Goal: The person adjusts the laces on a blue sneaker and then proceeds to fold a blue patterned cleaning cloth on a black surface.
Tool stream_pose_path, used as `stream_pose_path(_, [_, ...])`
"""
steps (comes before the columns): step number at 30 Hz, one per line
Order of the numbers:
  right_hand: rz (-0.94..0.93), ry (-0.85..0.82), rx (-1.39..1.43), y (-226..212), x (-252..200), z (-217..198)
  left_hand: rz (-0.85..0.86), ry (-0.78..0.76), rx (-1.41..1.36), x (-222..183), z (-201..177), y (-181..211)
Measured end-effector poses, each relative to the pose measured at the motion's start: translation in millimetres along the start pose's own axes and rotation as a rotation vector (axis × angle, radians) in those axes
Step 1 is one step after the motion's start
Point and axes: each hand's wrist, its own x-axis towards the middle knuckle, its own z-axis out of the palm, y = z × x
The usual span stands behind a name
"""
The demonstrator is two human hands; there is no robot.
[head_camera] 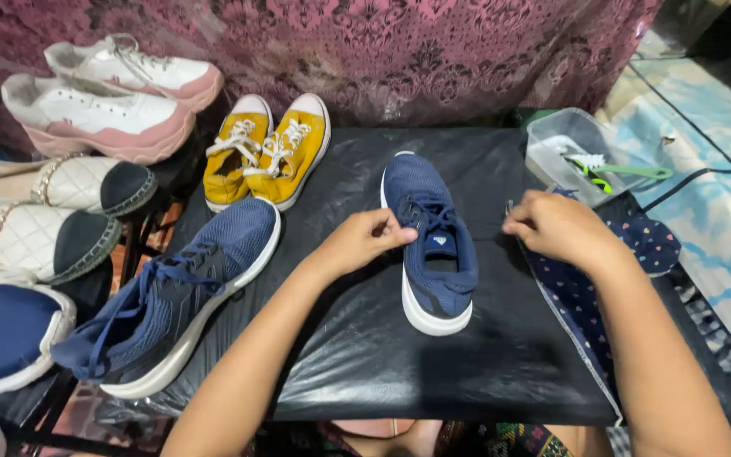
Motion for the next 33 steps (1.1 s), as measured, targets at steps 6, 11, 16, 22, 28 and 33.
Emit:
stream_pose_path(6, [0.328, -0.252, -0.149, 53, 19, 34, 0.024, -0.108, -0.106, 7, -3, -12])
stream_pose_path(11, [0.123, -0.129, -0.083, -14, 1, 1, 0.062, -0.126, -0.187, 3, -10, -6])
stream_pose_path(16, [-0.225, 0.148, 0.189, -41, 0, 17, 0.093, -0.193, -0.331, 2, -3, -18])
stream_pose_path(22, [-0.194, 0.342, -0.205, -13, 0, 23, 0.122, -0.18, -0.323, -6, -14, 0])
stream_pose_path(28, [-0.094, 0.376, -0.281, -25, -10, 10, 0.101, -0.214, -0.279, -13, -26, 6])
stream_pose_path(33, [-0.282, 0.199, 0.425, -51, -7, 5, 0.119, -0.021, -0.385, 1, -8, -16])
